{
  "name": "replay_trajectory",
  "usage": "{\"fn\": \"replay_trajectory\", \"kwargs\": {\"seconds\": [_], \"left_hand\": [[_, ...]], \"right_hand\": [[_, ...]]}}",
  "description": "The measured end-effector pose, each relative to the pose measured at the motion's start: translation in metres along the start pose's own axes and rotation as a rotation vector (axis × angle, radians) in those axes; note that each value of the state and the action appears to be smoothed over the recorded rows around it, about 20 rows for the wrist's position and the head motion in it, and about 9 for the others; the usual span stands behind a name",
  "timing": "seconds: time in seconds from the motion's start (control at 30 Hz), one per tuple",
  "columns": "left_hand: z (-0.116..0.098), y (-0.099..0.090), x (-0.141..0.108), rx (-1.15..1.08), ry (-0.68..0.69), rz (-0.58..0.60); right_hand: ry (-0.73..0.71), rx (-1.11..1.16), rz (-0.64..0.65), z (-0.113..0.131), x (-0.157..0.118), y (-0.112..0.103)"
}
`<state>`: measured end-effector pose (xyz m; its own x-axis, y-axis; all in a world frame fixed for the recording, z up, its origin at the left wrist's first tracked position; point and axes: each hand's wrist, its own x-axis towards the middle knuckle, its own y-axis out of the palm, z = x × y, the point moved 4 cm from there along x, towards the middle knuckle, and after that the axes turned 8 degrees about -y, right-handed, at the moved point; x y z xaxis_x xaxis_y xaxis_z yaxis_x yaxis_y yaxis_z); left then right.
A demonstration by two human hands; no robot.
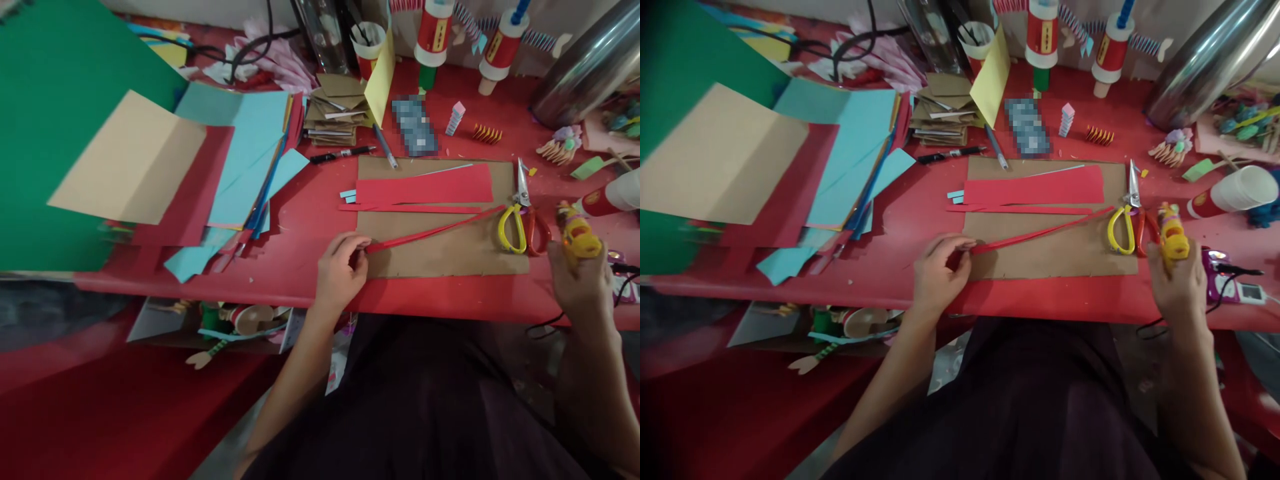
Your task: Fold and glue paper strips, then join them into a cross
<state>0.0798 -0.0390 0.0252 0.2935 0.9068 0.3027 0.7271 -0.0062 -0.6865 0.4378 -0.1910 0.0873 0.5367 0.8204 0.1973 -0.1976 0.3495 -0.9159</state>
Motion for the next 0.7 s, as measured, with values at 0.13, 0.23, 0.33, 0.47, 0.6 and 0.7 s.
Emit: {"fn": "replay_trajectory", "kwargs": {"seconds": [0.13, 0.23, 0.33, 0.47, 0.6, 0.7], "left_hand": [[-0.016, 0.002, 0.000, 0.114, 0.111, 0.013], [-0.037, 0.012, 0.001, 0.186, 0.195, 0.062], [-0.055, 0.029, 0.002, 0.231, 0.195, 0.129], [-0.068, 0.049, -0.001, 0.253, 0.176, 0.193], [-0.073, 0.061, -0.008, 0.299, 0.154, 0.228], [-0.075, 0.066, -0.012, 0.342, 0.145, 0.259]], "right_hand": [[0.014, -0.152, -0.042, -0.026, 0.014, 0.002], [0.023, -0.142, 0.027, -0.040, 0.018, 0.013], [-0.019, -0.215, 0.038, -0.040, 0.018, 0.015], [-0.182, -0.322, -0.109, 0.002, 0.012, 0.012], [-0.597, -0.123, 0.064, 0.083, -0.003, 0.048], [-0.766, -0.075, 0.166, 0.125, -0.014, 0.080]]}}
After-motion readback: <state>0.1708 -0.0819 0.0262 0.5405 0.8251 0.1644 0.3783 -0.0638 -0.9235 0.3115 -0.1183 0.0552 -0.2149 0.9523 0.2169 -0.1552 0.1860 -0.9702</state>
